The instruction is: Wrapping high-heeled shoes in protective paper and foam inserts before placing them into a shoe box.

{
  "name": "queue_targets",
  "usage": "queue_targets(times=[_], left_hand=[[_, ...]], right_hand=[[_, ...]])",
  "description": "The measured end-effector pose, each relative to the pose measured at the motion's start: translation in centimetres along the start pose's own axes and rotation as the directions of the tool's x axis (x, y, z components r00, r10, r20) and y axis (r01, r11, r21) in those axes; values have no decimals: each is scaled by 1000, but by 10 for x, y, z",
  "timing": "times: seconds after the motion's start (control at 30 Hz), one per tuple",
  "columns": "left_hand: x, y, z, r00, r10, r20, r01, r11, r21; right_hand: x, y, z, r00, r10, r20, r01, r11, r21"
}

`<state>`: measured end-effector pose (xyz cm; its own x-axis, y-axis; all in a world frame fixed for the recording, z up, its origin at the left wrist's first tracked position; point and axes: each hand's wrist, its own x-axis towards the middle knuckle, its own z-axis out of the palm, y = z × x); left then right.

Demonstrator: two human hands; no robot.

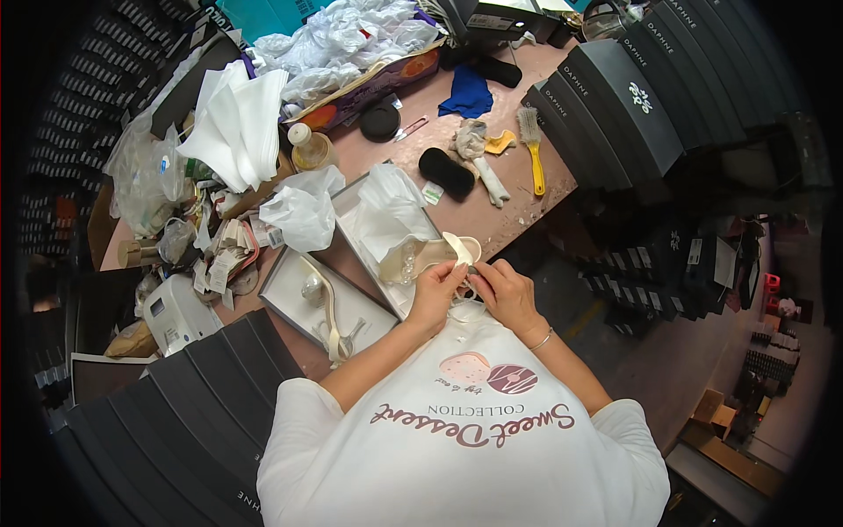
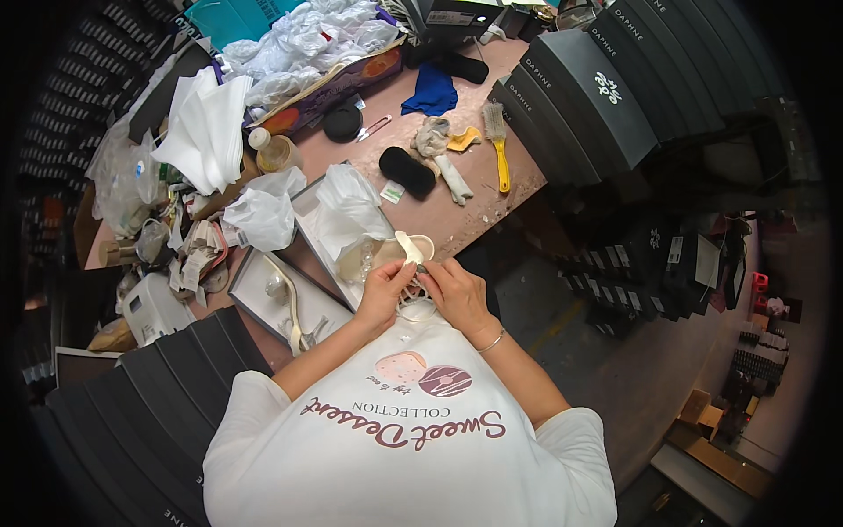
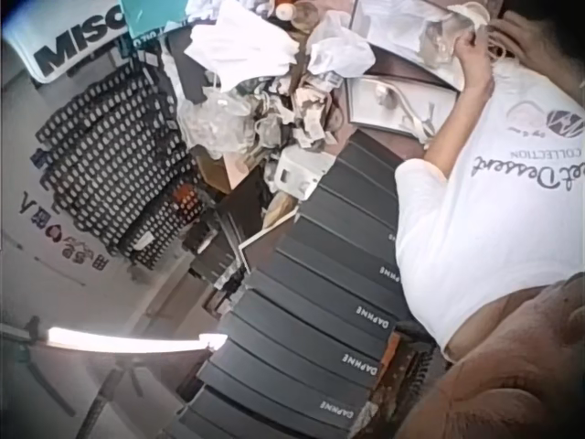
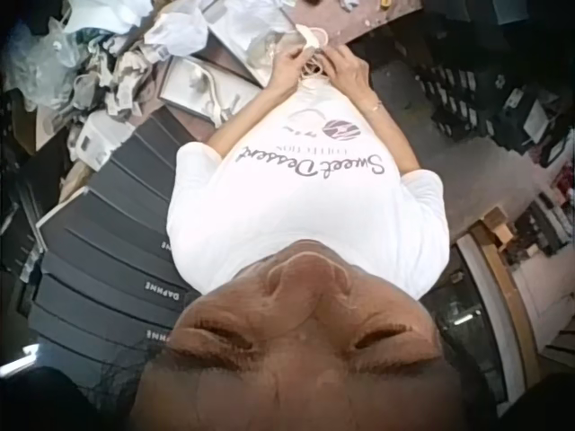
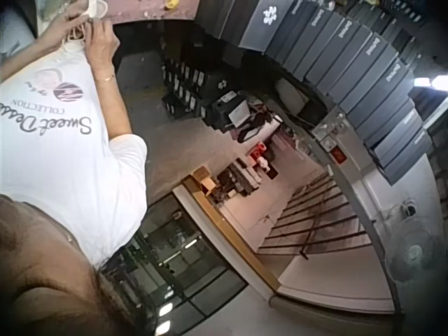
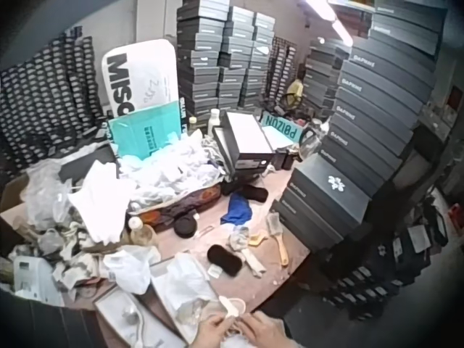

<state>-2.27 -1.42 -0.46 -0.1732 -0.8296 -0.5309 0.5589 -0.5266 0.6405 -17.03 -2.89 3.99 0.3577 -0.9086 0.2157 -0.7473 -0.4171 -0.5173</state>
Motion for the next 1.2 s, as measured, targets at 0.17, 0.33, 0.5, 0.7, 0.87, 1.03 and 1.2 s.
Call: queue_targets(times=[0.17,0.33,0.5,0.7,0.87,1.03,1.2], left_hand=[[6,-7,-8,998,54,45,-53,998,-17],[8,-5,-13,998,21,62,-23,1000,18],[2,12,-3,999,48,-4,-48,997,-64],[3,7,-17,989,122,88,-125,992,23],[3,3,-21,988,67,141,-47,989,-143],[2,-5,-22,987,108,120,-95,990,-108],[3,-6,-21,987,131,91,-130,991,-15]], right_hand=[[4,1,9,999,-30,-23,29,999,-44],[3,4,15,999,28,-30,-25,994,105],[6,1,10,1000,-8,-11,9,993,120],[3,2,9,1000,18,-8,-16,984,179],[0,5,10,1000,23,7,-24,966,258],[-1,8,13,999,36,18,-39,959,282],[5,0,5,1000,5,10,-7,984,181]])
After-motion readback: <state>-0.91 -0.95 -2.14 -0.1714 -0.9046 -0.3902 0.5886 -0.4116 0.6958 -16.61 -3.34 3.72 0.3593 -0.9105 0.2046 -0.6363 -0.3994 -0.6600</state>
